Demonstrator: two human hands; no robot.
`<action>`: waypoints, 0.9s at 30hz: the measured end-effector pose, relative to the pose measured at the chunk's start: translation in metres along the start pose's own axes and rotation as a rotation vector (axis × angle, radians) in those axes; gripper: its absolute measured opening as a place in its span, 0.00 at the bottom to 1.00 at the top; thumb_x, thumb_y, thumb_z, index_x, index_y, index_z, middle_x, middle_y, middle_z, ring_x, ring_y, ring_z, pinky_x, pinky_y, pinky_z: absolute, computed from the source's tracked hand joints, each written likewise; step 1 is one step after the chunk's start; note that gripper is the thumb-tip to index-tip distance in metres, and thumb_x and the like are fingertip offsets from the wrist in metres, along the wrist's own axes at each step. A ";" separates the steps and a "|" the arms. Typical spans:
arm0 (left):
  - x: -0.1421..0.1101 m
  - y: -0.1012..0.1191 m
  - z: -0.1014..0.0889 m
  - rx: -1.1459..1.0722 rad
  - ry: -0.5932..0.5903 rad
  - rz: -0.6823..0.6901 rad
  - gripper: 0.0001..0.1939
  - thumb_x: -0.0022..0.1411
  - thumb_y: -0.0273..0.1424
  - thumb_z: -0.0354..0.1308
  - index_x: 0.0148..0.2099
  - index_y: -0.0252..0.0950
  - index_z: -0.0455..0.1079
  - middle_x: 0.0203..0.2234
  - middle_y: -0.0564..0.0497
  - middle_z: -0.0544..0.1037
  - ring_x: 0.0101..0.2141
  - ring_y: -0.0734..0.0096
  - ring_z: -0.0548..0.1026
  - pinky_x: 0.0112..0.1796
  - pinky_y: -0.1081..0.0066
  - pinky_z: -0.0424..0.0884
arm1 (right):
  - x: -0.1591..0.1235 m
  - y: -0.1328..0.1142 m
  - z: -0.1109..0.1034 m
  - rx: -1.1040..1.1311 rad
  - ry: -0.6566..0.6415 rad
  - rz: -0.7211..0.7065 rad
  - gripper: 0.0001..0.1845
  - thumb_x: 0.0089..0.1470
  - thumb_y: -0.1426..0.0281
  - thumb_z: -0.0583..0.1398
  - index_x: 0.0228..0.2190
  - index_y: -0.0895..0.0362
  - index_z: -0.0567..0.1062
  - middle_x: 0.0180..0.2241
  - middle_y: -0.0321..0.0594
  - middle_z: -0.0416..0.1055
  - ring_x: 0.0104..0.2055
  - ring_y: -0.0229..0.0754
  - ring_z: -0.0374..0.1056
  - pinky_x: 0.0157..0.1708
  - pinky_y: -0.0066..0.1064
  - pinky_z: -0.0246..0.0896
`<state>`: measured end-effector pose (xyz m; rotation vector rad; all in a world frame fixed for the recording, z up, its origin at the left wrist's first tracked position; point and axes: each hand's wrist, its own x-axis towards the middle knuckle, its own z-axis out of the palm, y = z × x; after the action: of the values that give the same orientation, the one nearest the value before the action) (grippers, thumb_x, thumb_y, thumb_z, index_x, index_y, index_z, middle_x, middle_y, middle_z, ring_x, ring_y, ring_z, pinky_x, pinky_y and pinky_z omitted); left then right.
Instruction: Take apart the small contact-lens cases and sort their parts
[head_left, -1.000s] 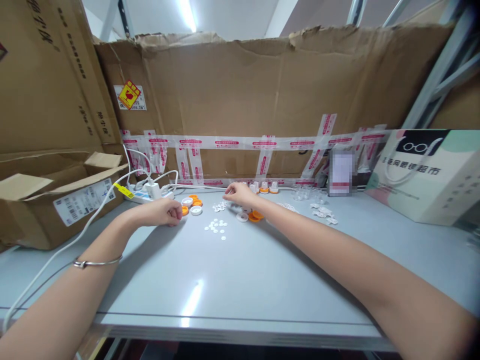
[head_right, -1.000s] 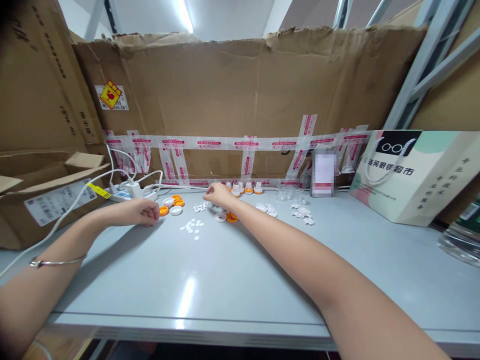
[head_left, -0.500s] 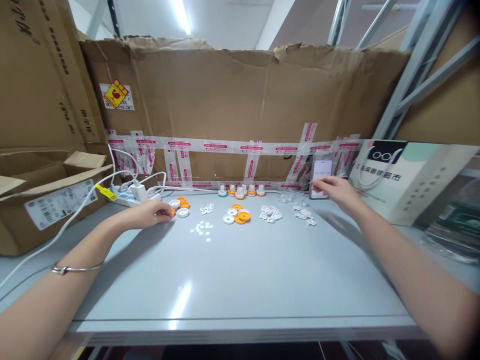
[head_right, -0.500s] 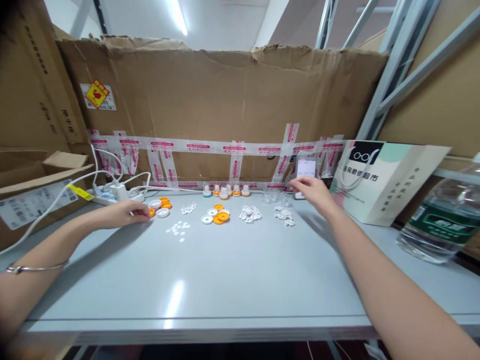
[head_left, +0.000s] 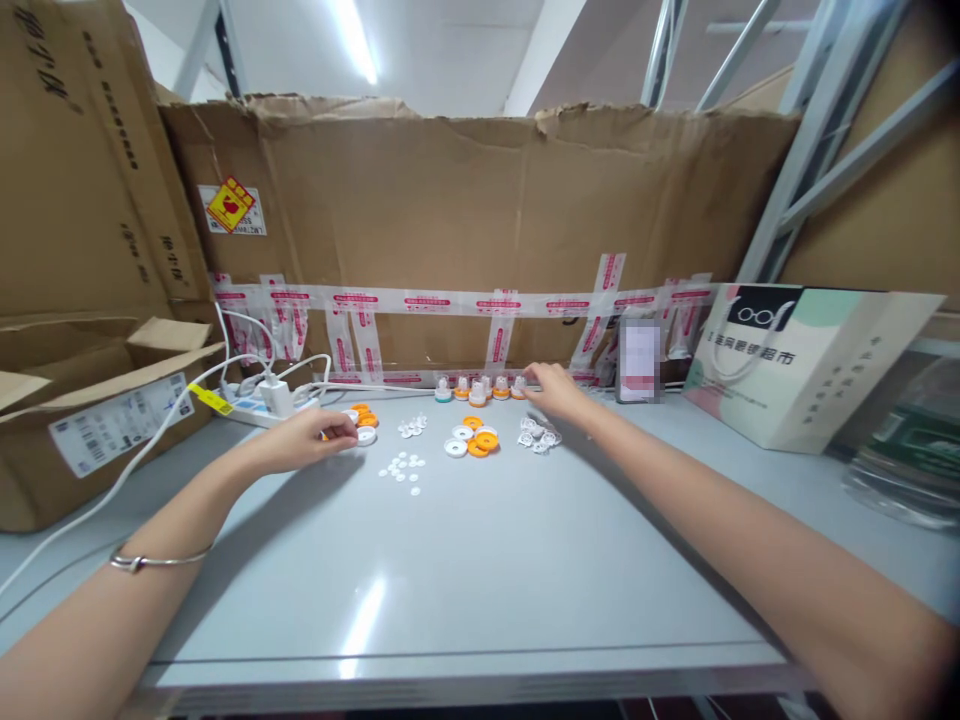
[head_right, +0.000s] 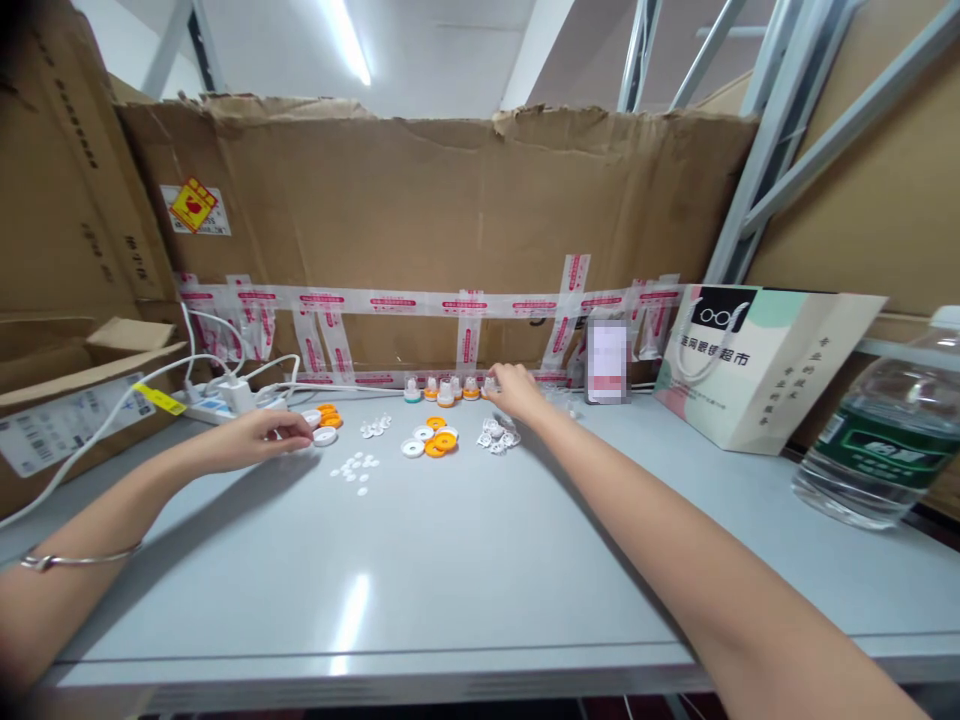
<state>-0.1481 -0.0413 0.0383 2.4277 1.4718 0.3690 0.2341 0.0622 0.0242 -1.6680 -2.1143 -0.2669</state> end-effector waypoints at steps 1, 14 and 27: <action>0.000 0.001 -0.001 0.002 0.003 0.011 0.19 0.56 0.45 0.46 0.36 0.35 0.67 0.27 0.51 0.73 0.28 0.71 0.69 0.29 0.76 0.62 | 0.007 -0.007 0.005 -0.011 -0.016 0.020 0.17 0.46 0.68 0.57 0.40 0.58 0.67 0.41 0.46 0.67 0.46 0.48 0.58 0.44 0.35 0.51; -0.003 0.006 -0.005 -0.014 0.018 0.056 0.17 0.57 0.42 0.46 0.36 0.35 0.68 0.27 0.50 0.73 0.28 0.71 0.69 0.30 0.75 0.63 | 0.031 -0.021 0.034 0.050 -0.060 0.213 0.21 0.44 0.79 0.55 0.43 0.60 0.61 0.45 0.54 0.55 0.39 0.48 0.65 0.37 0.35 0.56; 0.001 0.034 0.000 -0.122 0.336 0.052 0.17 0.57 0.42 0.48 0.39 0.35 0.68 0.34 0.48 0.73 0.32 0.69 0.70 0.31 0.73 0.65 | -0.006 -0.048 -0.042 0.513 -0.054 0.109 0.16 0.44 0.71 0.59 0.37 0.56 0.64 0.37 0.40 0.60 0.38 0.38 0.62 0.34 0.27 0.60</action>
<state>-0.1205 -0.0556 0.0509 2.3940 1.4632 0.8882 0.1983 0.0278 0.0639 -1.4793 -1.9063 0.3324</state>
